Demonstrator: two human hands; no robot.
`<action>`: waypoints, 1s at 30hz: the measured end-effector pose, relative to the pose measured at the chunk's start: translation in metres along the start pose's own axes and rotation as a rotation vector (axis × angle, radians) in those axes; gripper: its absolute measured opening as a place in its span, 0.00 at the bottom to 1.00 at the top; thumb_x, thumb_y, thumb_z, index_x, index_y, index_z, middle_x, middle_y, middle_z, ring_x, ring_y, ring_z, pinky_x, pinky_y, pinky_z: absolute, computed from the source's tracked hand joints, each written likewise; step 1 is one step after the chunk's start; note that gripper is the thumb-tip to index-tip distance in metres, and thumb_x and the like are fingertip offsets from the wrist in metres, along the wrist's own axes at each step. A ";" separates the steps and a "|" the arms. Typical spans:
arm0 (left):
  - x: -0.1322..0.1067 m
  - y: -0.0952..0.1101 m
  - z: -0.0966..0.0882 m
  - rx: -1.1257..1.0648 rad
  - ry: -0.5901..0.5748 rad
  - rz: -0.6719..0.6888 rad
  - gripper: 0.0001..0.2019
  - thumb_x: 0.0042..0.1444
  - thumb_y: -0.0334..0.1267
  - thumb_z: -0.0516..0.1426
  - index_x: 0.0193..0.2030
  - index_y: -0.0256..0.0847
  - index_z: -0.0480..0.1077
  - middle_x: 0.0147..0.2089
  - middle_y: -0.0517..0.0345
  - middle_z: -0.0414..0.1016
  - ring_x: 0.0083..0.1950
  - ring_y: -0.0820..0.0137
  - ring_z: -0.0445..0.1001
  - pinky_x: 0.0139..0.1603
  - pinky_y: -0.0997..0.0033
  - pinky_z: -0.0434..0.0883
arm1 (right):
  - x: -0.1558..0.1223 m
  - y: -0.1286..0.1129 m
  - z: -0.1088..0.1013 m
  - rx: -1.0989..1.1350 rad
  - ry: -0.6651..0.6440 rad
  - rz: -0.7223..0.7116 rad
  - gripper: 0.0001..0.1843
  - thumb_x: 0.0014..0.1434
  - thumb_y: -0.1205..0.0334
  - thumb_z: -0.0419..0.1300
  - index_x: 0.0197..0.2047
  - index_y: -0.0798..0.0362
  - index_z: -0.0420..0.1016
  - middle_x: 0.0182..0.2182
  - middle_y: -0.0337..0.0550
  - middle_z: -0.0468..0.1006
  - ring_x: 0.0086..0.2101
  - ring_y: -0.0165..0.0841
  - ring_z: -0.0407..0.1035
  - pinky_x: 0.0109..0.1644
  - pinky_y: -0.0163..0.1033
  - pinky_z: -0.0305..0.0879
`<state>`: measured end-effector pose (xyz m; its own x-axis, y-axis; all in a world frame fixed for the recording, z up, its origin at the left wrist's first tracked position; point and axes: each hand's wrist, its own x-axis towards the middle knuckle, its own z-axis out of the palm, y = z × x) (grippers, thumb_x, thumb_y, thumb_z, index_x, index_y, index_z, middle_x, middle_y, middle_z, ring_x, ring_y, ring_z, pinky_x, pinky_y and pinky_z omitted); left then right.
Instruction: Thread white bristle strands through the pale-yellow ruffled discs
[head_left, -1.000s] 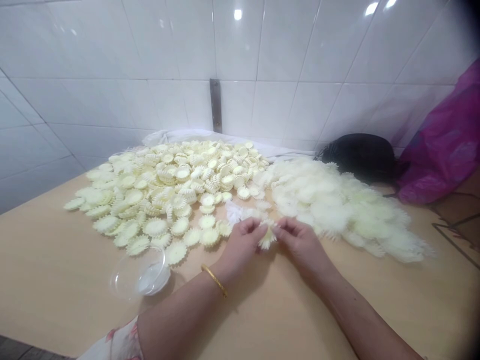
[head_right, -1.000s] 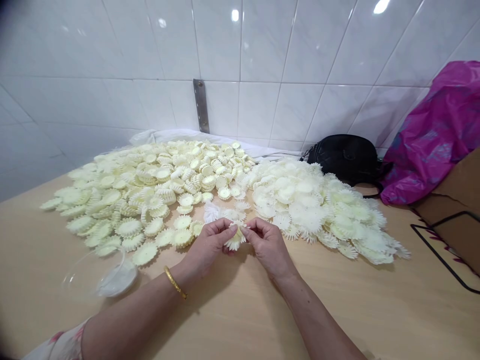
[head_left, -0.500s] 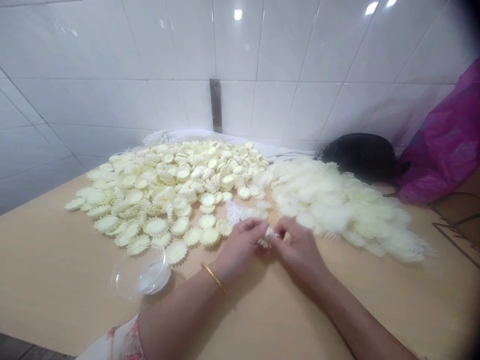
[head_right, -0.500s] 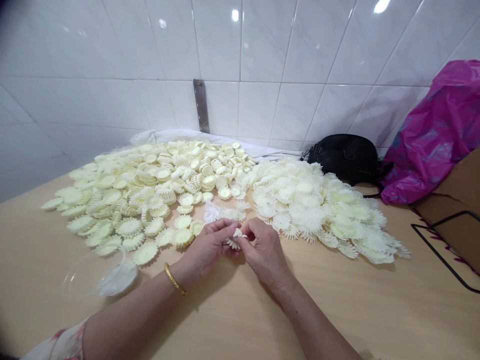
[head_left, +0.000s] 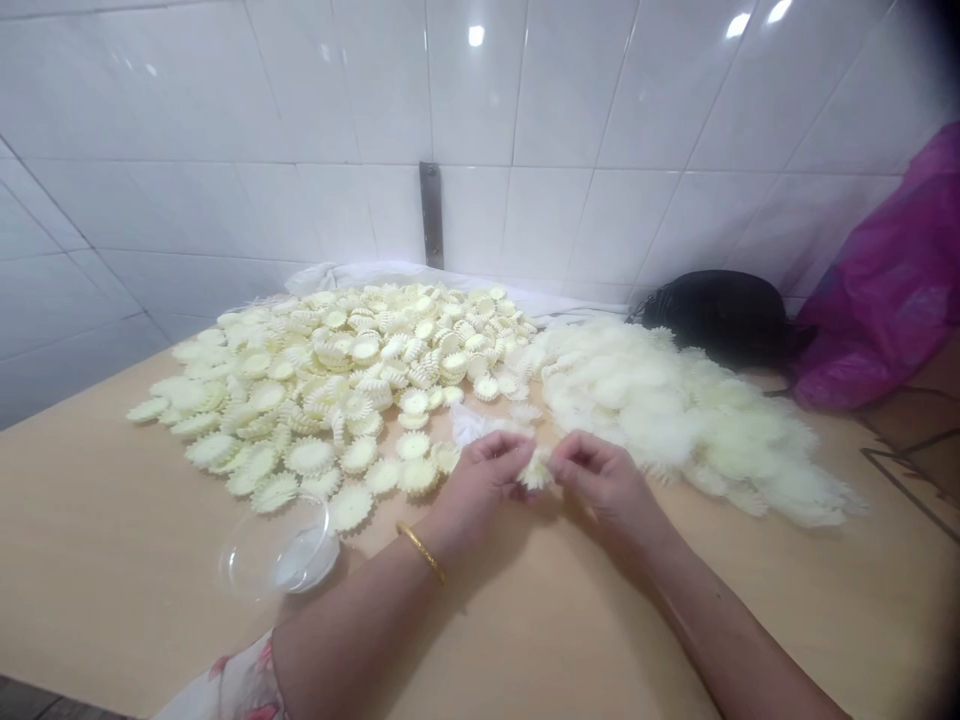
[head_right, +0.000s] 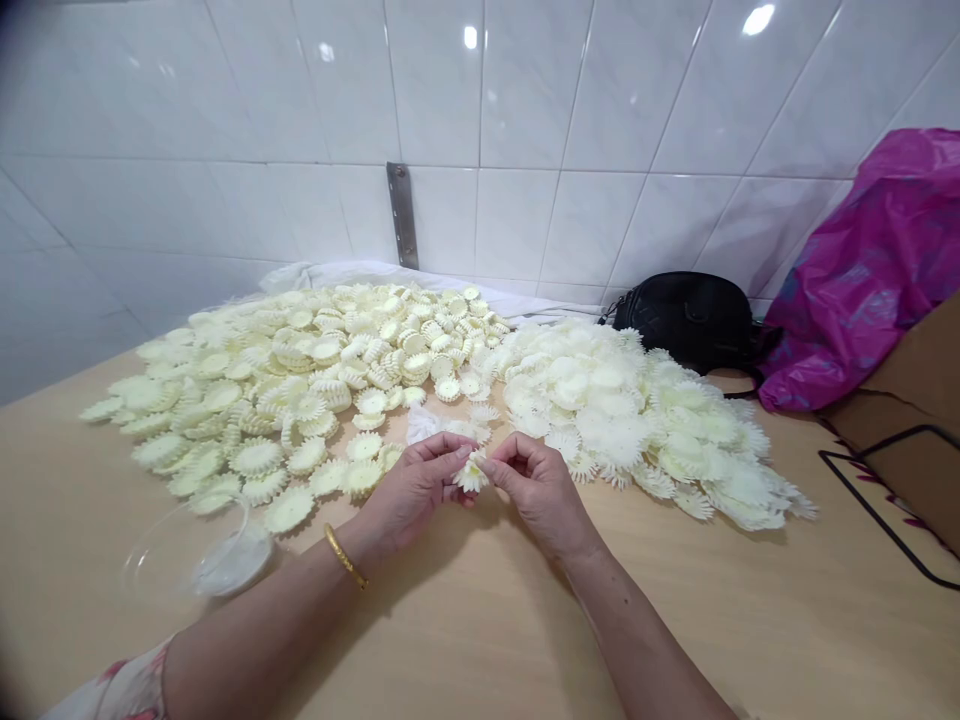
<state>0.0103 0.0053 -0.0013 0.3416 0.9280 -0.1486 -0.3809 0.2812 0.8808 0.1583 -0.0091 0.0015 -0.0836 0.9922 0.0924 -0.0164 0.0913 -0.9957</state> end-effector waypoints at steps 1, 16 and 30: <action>0.000 0.000 -0.001 -0.001 0.003 -0.003 0.11 0.45 0.39 0.62 0.33 0.36 0.69 0.28 0.58 0.69 0.25 0.75 0.68 0.27 0.72 0.67 | 0.000 0.000 0.000 0.056 -0.015 0.014 0.13 0.46 0.54 0.64 0.22 0.53 0.68 0.20 0.37 0.71 0.25 0.30 0.64 0.31 0.36 0.58; 0.000 0.001 0.000 -0.010 -0.099 0.017 0.13 0.44 0.40 0.62 0.35 0.36 0.70 0.30 0.55 0.71 0.29 0.72 0.70 0.31 0.71 0.67 | 0.000 -0.001 -0.001 0.431 -0.063 0.210 0.14 0.44 0.56 0.66 0.20 0.52 0.66 0.20 0.35 0.68 0.26 0.30 0.63 0.31 0.35 0.59; -0.007 0.003 0.007 0.028 -0.053 -0.002 0.15 0.40 0.34 0.64 0.37 0.38 0.69 0.28 0.59 0.71 0.26 0.76 0.68 0.29 0.74 0.65 | 0.001 0.002 0.001 0.355 -0.064 0.244 0.14 0.42 0.54 0.66 0.21 0.52 0.66 0.21 0.39 0.72 0.25 0.34 0.66 0.33 0.41 0.63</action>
<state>0.0127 -0.0020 0.0050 0.3873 0.9131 -0.1275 -0.3560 0.2757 0.8929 0.1571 -0.0079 -0.0001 -0.1889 0.9728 -0.1338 -0.3292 -0.1911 -0.9247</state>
